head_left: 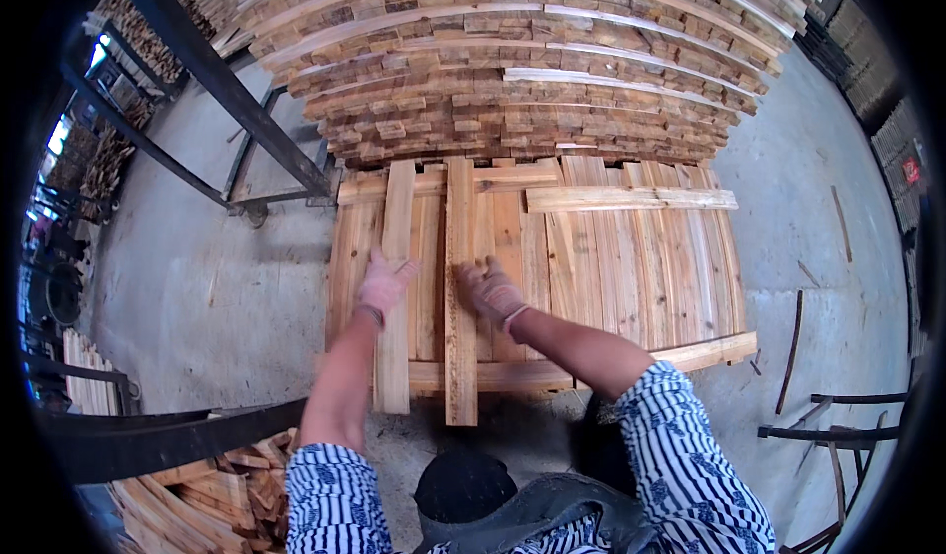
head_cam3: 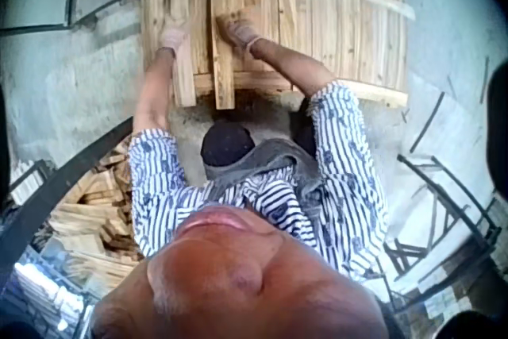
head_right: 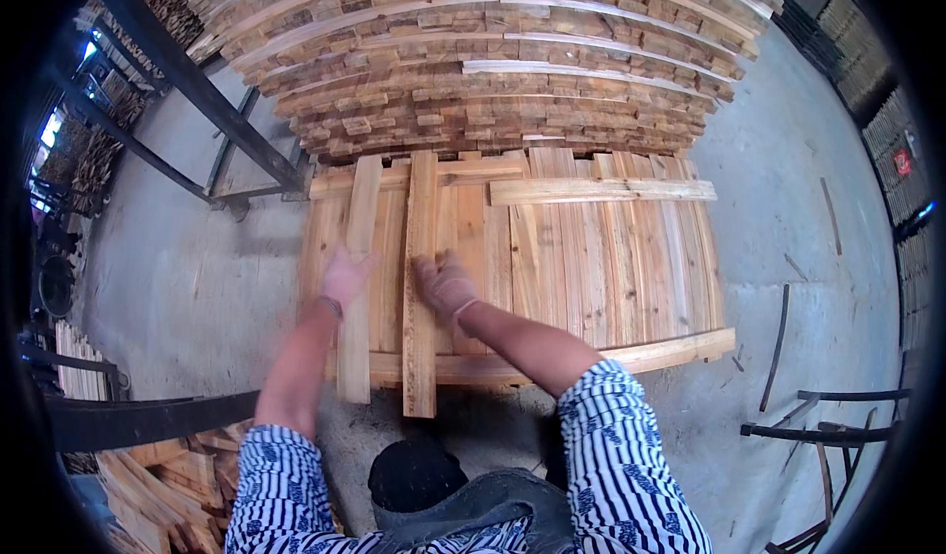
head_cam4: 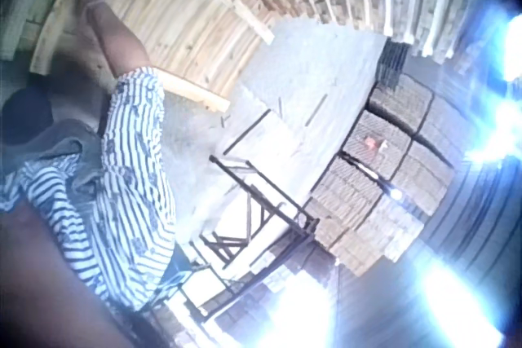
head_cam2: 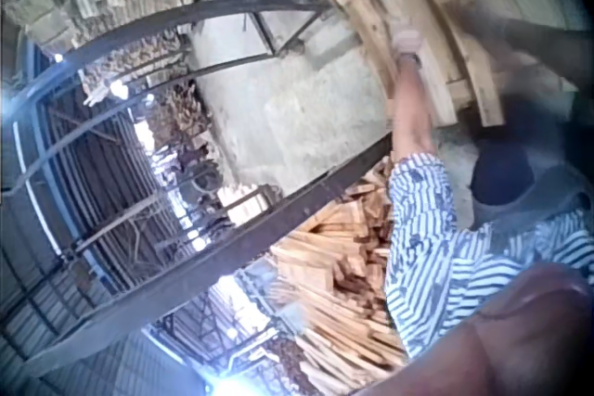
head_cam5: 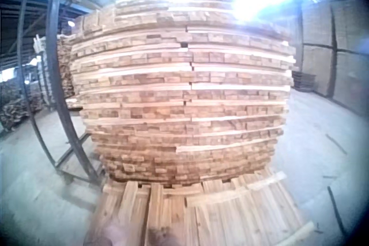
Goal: The person repeatedly picks up wooden planks from a large pile and places them onto a growing stack on a pallet. The person wears gloves and uses both hands to handle the planks, aligning them as they build the stack higher.
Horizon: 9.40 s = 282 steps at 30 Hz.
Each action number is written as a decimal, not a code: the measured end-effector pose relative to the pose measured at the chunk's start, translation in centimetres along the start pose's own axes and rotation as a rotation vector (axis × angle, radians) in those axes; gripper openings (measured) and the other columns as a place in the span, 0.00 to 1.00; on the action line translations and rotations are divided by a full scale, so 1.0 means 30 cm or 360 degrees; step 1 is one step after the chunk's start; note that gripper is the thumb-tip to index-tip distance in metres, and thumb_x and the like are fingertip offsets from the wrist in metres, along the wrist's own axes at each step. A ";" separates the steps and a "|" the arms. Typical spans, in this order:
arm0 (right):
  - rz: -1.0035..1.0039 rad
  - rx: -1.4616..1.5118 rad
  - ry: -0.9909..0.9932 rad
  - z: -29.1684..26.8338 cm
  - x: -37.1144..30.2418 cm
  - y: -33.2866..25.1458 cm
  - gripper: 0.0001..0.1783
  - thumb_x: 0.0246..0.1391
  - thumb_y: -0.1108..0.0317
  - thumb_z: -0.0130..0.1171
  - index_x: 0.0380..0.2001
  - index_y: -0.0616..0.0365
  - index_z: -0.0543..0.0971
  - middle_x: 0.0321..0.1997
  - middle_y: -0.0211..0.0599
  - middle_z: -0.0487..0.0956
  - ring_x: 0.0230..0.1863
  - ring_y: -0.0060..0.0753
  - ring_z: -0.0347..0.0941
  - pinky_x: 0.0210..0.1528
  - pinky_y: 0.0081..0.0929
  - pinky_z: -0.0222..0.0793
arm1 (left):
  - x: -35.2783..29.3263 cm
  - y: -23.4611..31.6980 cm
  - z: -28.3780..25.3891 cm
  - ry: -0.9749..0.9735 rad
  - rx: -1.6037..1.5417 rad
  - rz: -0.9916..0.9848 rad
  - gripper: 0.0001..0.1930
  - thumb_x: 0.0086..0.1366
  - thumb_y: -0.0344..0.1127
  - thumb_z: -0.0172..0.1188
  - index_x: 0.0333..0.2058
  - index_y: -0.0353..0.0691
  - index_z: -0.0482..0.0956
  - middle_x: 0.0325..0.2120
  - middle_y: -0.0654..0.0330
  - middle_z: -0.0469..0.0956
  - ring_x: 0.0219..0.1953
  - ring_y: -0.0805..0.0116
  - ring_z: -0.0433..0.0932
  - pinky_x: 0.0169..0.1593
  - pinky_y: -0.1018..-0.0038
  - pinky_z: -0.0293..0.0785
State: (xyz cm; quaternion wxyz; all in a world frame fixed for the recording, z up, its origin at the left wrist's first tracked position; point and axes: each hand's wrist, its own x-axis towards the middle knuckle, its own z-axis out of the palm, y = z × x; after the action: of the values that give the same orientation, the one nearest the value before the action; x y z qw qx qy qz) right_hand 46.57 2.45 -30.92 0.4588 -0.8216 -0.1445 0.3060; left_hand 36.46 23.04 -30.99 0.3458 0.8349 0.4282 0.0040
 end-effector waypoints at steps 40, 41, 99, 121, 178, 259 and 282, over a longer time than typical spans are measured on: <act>0.0058 0.0299 -0.0966 0.443 -0.225 -0.460 0.46 0.64 0.49 0.55 0.73 0.65 0.50 0.59 0.51 0.76 0.56 0.42 0.73 0.60 0.32 0.68 | 0.149 -0.527 -0.205 0.0004 0.0875 0.0283 0.24 0.70 0.49 0.47 0.52 0.39 0.79 0.57 0.50 0.75 0.56 0.49 0.77 0.59 0.57 0.73; -0.0300 0.0053 -0.0796 0.420 -0.258 -0.376 0.43 0.65 0.49 0.55 0.72 0.65 0.53 0.58 0.49 0.76 0.55 0.42 0.74 0.59 0.33 0.69 | 0.142 -0.401 -0.169 0.0185 0.0738 -0.0064 0.23 0.67 0.47 0.50 0.52 0.38 0.79 0.55 0.47 0.75 0.56 0.47 0.77 0.58 0.53 0.73; -0.0927 -0.0770 -0.2538 0.133 -1.037 -0.861 0.49 0.58 0.40 0.60 0.71 0.62 0.58 0.70 0.47 0.67 0.70 0.36 0.63 0.71 0.36 0.59 | -2.088 -0.223 -0.345 0.0699 -0.2429 0.0671 0.28 0.75 0.51 0.50 0.61 0.33 0.70 0.52 0.49 0.79 0.60 0.55 0.73 0.66 0.60 0.65; -0.0557 -0.0244 -0.2431 0.064 -1.037 -0.709 0.54 0.61 0.30 0.51 0.73 0.63 0.53 0.75 0.44 0.59 0.73 0.34 0.55 0.72 0.30 0.54 | -1.913 -0.015 -0.314 0.0704 -0.3366 0.0401 0.28 0.66 0.42 0.66 0.61 0.38 0.69 0.57 0.55 0.74 0.62 0.60 0.71 0.67 0.60 0.68; -0.1841 0.0100 0.0163 -0.491 -0.574 -0.437 0.68 0.37 0.57 0.80 0.73 0.66 0.46 0.72 0.55 0.59 0.73 0.53 0.58 0.72 0.38 0.58 | -0.882 0.476 -0.398 -0.0158 -0.1863 0.0966 0.39 0.50 0.25 0.71 0.62 0.37 0.65 0.55 0.55 0.74 0.58 0.63 0.74 0.61 0.64 0.72; -0.0358 -0.0540 -0.0589 0.234 0.080 -0.161 0.37 0.65 0.48 0.53 0.64 0.68 0.63 0.60 0.59 0.74 0.61 0.54 0.72 0.62 0.42 0.66 | 0.112 -0.589 -0.114 0.0086 0.1065 0.0230 0.47 0.68 0.63 0.47 0.72 0.33 0.43 0.69 0.31 0.50 0.66 0.32 0.60 0.69 0.51 0.57; 0.0374 0.0352 -0.0247 0.015 -0.064 -0.007 0.55 0.61 0.28 0.47 0.73 0.64 0.52 0.70 0.56 0.66 0.72 0.49 0.59 0.70 0.37 0.57 | 0.018 -0.391 -0.133 0.0103 0.0816 -0.0043 0.49 0.65 0.64 0.49 0.72 0.36 0.42 0.71 0.36 0.47 0.67 0.36 0.59 0.67 0.48 0.57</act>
State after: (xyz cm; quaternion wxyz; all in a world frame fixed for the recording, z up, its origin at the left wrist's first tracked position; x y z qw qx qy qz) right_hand 44.81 1.86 -30.20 0.4949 -0.7512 -0.0478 0.4341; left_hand 27.25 30.35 -34.92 0.1091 0.8889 0.4373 -0.0825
